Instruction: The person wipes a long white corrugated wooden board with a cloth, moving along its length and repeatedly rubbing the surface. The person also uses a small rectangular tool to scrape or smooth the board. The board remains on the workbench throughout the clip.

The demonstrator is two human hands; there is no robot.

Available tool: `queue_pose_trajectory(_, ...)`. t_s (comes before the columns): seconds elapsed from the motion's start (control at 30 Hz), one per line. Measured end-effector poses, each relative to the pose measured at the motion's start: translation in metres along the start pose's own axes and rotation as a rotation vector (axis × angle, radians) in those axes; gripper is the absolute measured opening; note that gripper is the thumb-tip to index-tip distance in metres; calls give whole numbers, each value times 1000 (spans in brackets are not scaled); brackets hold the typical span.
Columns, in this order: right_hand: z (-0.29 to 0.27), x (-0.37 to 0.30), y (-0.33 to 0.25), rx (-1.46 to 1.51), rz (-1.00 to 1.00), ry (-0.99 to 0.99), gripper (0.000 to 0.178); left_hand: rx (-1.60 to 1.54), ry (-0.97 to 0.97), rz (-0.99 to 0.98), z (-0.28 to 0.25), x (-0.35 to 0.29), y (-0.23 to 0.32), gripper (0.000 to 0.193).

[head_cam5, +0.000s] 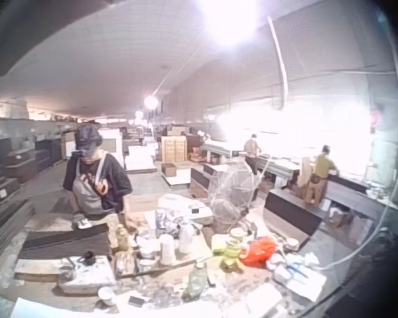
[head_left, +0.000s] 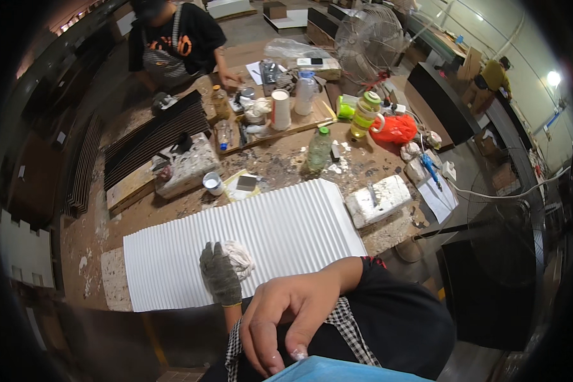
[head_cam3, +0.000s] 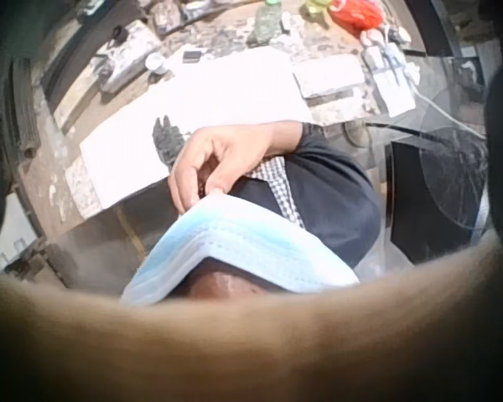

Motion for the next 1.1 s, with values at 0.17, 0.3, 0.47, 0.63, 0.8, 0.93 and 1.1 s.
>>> queue_pose_trajectory(0.17,-8,-42,-10,269,135,-16,28,84,29,-91,-1,1,16,41)
queue_pose_trajectory(0.3,-2,-52,-19,367,173,-83,26,120,-43,-104,3,2,11,42)
queue_pose_trajectory(0.47,17,-46,-51,184,-112,-309,21,151,-55,-122,13,-2,1,42)
queue_pose_trajectory(0.63,17,-39,-18,234,150,-267,24,169,-80,-167,23,-10,-14,45)
queue_pose_trajectory(0.8,24,-35,8,333,237,-229,29,139,-103,-154,27,-14,-16,48)
queue_pose_trajectory(0.93,24,-28,2,303,165,-228,30,142,-120,-148,27,-11,-13,47)
queue_pose_trajectory(1.1,31,-28,-24,70,-18,-273,27,155,-136,-197,24,-9,-13,46)
Point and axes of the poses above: each hand's wrist, its own x-axis towards the middle knuckle, its own z-axis out of the palm, y = z × x, the point moved 10 cm from there along x, towards the middle knuckle, and after that the axes turned 13 degrees about z, right-handed, at the moved point
